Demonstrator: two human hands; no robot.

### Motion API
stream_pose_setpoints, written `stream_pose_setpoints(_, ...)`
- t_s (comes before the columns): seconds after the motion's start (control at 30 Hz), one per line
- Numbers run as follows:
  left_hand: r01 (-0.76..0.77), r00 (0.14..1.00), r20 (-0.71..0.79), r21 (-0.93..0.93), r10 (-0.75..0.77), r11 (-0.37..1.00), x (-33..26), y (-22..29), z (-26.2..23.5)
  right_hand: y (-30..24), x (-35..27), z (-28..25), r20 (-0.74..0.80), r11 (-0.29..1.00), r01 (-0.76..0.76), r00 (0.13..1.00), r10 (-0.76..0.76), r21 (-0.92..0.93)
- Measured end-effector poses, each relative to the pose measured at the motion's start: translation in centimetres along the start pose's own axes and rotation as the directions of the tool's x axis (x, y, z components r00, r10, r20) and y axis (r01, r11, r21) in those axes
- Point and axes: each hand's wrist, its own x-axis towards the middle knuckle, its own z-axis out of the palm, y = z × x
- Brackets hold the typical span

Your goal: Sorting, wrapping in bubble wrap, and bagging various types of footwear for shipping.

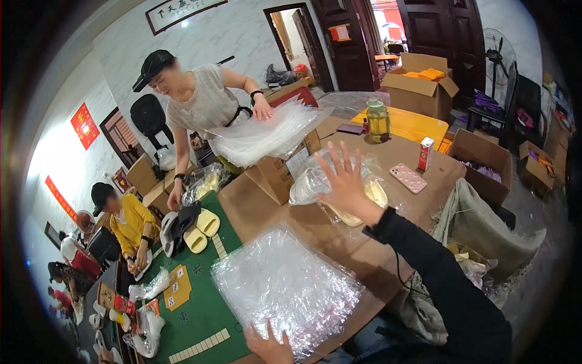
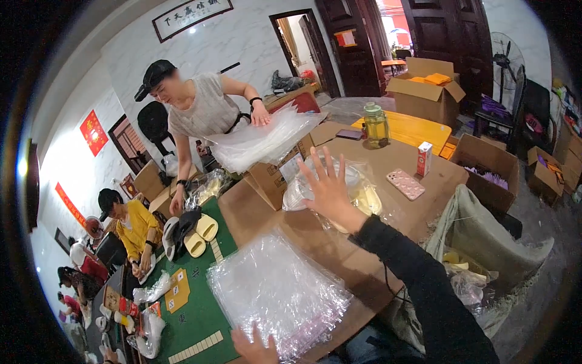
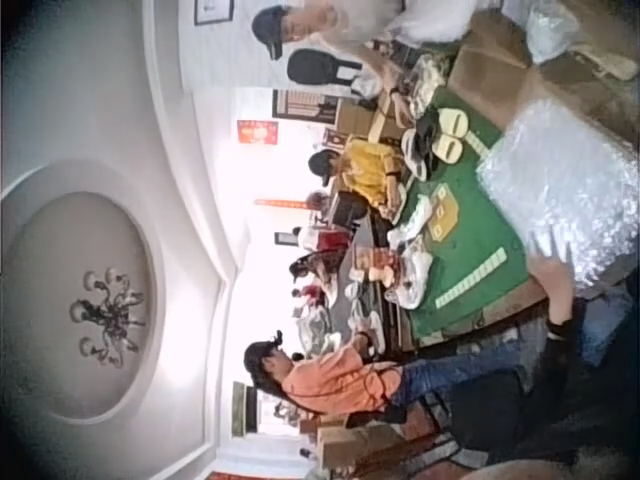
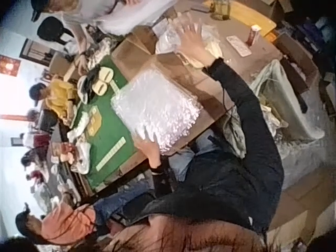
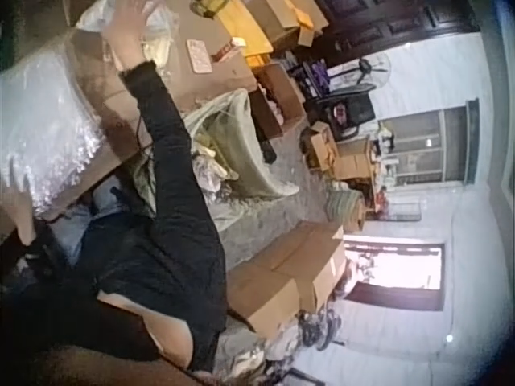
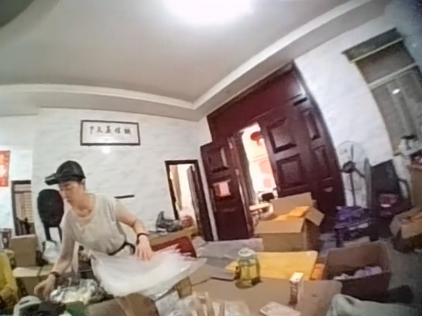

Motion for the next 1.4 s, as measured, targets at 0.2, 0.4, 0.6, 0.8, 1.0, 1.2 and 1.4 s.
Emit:
stream_pose_setpoints(0.2, -0.174, 0.960, 0.232, 0.064, 0.154, 0.983, -1.7, 3.0, 3.0, 1.1, 0.2, 4.3, 0.559, 0.987, -0.051, 0.820, 0.127, -0.150)
stream_pose_setpoints(0.4, -0.349, 0.913, 0.294, 0.210, 0.281, 0.913, -2.1, 3.6, 1.8, 2.6, -3.5, 8.4, 0.513, 0.958, -0.017, 0.841, 0.168, -0.287)
stream_pose_setpoints(0.6, -0.401, 0.893, 0.280, 0.139, 0.352, 0.906, -2.0, 3.3, 1.1, -3.1, -5.5, 5.3, 0.275, 0.958, 0.242, 0.942, -0.194, -0.152)
stream_pose_setpoints(0.8, -0.382, 0.890, 0.355, 0.238, 0.286, 0.893, -1.2, 4.1, 0.8, 0.5, -3.2, 8.2, 0.243, 0.923, 0.140, 0.969, -0.053, -0.359)
stream_pose_setpoints(1.0, -0.377, 0.888, 0.373, 0.258, 0.268, 0.889, -2.2, 4.0, 1.6, 4.9, -3.6, 10.6, 0.535, 0.885, 0.043, 0.810, 0.240, -0.463)
stream_pose_setpoints(1.2, -0.347, 0.889, 0.388, 0.224, 0.244, 0.911, -3.1, 5.3, 2.0, 9.2, -7.3, 14.3, 0.449, 0.876, 0.202, 0.893, 0.018, -0.437)
stream_pose_setpoints(1.4, -0.316, 0.868, 0.462, 0.234, 0.181, 0.919, -2.6, 4.4, 2.2, 8.8, -3.3, 11.1, 0.294, 0.900, 0.338, 0.921, -0.256, -0.274)
